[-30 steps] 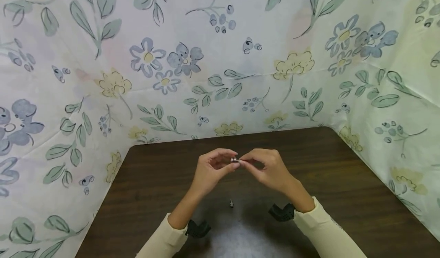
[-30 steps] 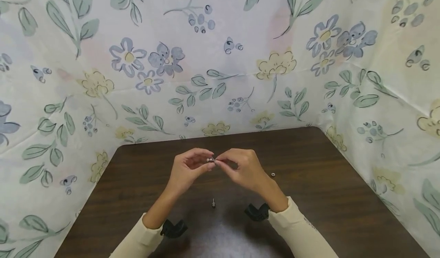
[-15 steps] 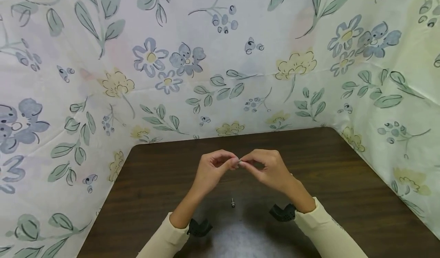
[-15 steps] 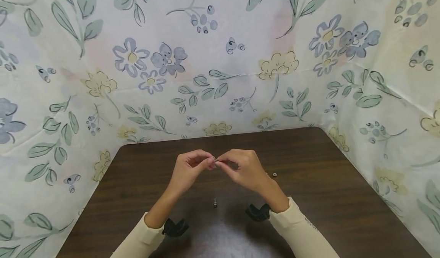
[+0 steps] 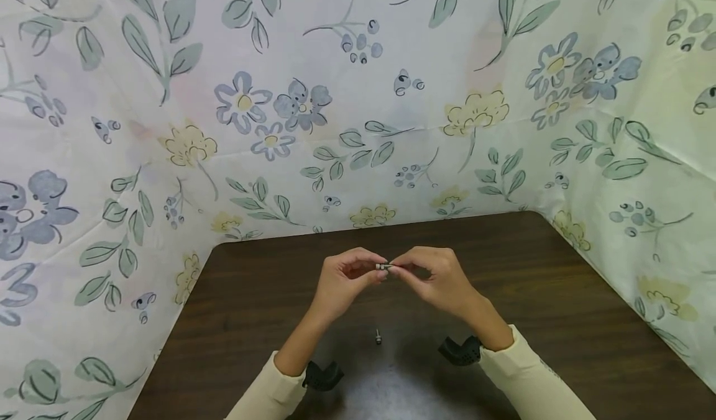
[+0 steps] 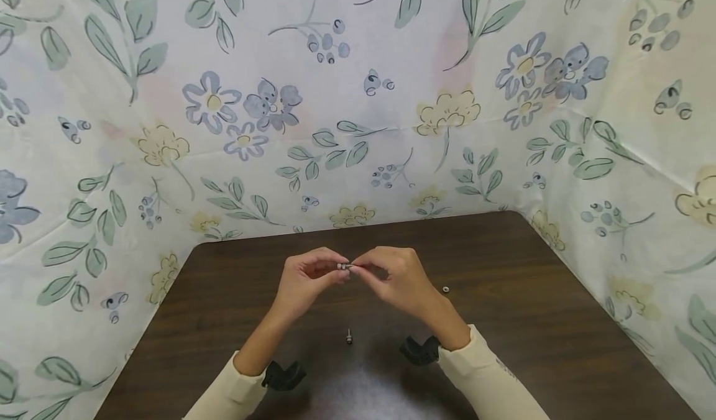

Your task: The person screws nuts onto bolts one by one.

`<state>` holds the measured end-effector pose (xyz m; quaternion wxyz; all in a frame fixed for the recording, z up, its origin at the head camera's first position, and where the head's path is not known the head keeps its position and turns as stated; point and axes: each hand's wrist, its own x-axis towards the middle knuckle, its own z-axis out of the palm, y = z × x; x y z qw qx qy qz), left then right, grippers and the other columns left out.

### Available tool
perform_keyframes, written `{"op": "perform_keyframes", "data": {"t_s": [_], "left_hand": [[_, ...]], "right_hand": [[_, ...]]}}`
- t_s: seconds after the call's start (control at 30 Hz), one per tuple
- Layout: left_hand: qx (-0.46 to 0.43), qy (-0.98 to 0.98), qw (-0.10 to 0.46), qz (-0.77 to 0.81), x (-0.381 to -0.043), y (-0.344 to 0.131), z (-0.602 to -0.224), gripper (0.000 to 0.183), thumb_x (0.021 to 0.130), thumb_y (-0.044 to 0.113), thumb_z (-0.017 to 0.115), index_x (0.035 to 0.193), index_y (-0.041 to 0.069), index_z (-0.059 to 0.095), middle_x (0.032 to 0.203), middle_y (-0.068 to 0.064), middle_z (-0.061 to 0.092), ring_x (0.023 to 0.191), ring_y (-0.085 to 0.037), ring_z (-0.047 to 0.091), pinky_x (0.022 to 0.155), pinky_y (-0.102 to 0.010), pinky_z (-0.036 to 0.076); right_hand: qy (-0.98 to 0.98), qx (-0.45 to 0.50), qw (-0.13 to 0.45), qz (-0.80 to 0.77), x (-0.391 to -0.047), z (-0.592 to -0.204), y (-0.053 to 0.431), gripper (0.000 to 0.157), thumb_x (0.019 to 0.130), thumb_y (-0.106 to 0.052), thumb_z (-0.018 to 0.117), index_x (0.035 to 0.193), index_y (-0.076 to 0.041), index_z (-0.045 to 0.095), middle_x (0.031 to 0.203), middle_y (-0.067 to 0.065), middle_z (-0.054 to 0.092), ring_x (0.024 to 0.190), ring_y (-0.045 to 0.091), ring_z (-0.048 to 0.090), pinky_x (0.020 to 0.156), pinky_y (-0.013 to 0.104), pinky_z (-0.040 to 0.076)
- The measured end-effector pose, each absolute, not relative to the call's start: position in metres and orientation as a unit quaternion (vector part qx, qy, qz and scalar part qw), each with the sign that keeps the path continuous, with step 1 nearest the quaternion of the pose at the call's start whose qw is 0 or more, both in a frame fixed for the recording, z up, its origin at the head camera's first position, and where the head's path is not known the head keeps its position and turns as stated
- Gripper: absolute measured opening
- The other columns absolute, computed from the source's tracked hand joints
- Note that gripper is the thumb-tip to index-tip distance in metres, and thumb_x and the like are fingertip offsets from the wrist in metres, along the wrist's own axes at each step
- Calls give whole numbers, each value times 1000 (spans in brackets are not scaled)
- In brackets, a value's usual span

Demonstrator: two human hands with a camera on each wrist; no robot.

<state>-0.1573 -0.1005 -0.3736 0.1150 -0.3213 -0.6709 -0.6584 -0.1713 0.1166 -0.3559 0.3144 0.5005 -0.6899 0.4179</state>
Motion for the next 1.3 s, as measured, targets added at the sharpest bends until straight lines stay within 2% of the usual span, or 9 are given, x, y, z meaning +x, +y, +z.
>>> {"op": "perform_keyframes", "data": {"t_s": [0.1, 0.27, 0.43, 0.63, 0.77, 0.9, 1.07, 1.2, 1.3], "left_hand": [[-308, -678, 118, -657, -156, -100, -373, 20, 86, -9, 76, 103, 0, 75, 93, -15, 74, 71, -43, 70, 66, -40, 64], [-296, -684, 106, -658, -154, -99, -371, 13, 89, -3, 75, 101, 3, 75, 89, -14, 74, 71, -35, 71, 65, -39, 64], [-306, -684, 95, -656, -153, -98, -371, 6, 96, -1, 67, 98, -1, 73, 80, -18, 71, 68, -34, 70, 60, -43, 63], [-295, -691, 100, -653, -154, -98, -372, 29, 109, 12, 49, 96, 0, 73, 80, -18, 72, 65, -31, 71, 58, -44, 62], [-308, -681, 120, -654, -155, -99, -375, 13, 99, 3, 64, 110, 1, 73, 87, -20, 73, 66, -32, 71, 60, -43, 63], [-313, -681, 133, -648, -153, -99, -373, 21, 87, -5, 76, 107, 1, 74, 84, -18, 73, 65, -32, 71, 60, -40, 63], [-300, -690, 134, -644, -148, -96, -365, 13, 88, -9, 73, 99, -2, 74, 80, -19, 72, 62, -38, 69, 59, -46, 62], [-287, -697, 124, -645, -145, -95, -361, 5, 92, -7, 70, 96, -5, 73, 81, -21, 72, 63, -42, 68, 60, -54, 61], [-276, -701, 112, -648, -146, -95, -364, 6, 95, -4, 68, 93, -6, 73, 80, -21, 71, 64, -40, 69, 62, -51, 62]], "right_hand": [[-692, 499, 316, 415, -171, -355, 117, 19, 99, -25, 70, 91, -9, 76, 82, -1, 73, 68, 7, 66, 62, 19, 56], [-697, 495, 312, 415, -170, -356, 117, 21, 99, -26, 69, 90, -9, 76, 82, -1, 73, 68, 7, 65, 62, 18, 56], [-694, 499, 308, 419, -170, -357, 116, 4, 92, -12, 77, 91, -9, 76, 81, -1, 73, 68, 7, 66, 63, 18, 56], [-692, 500, 311, 417, -171, -355, 115, 13, 84, 1, 80, 91, -9, 76, 82, -1, 73, 68, 7, 65, 61, 19, 55], [-697, 498, 308, 414, -170, -354, 116, 4, 89, -7, 79, 91, -8, 76, 82, -1, 73, 69, 7, 66, 62, 20, 56], [-701, 496, 305, 412, -170, -354, 117, 11, 95, -16, 75, 91, -6, 76, 83, 0, 73, 69, 8, 67, 61, 21, 57], [-700, 499, 302, 412, -170, -354, 117, 3, 91, -9, 78, 92, -7, 76, 84, 0, 73, 70, 8, 67, 62, 23, 58], [-699, 498, 304, 414, -170, -354, 117, 14, 83, 1, 81, 92, -8, 76, 83, 0, 73, 70, 8, 66, 62, 23, 57], [-699, 499, 304, 412, -169, -355, 116, 16, 82, 3, 81, 92, -8, 76, 82, -1, 73, 69, 7, 66, 62, 19, 56]]}}
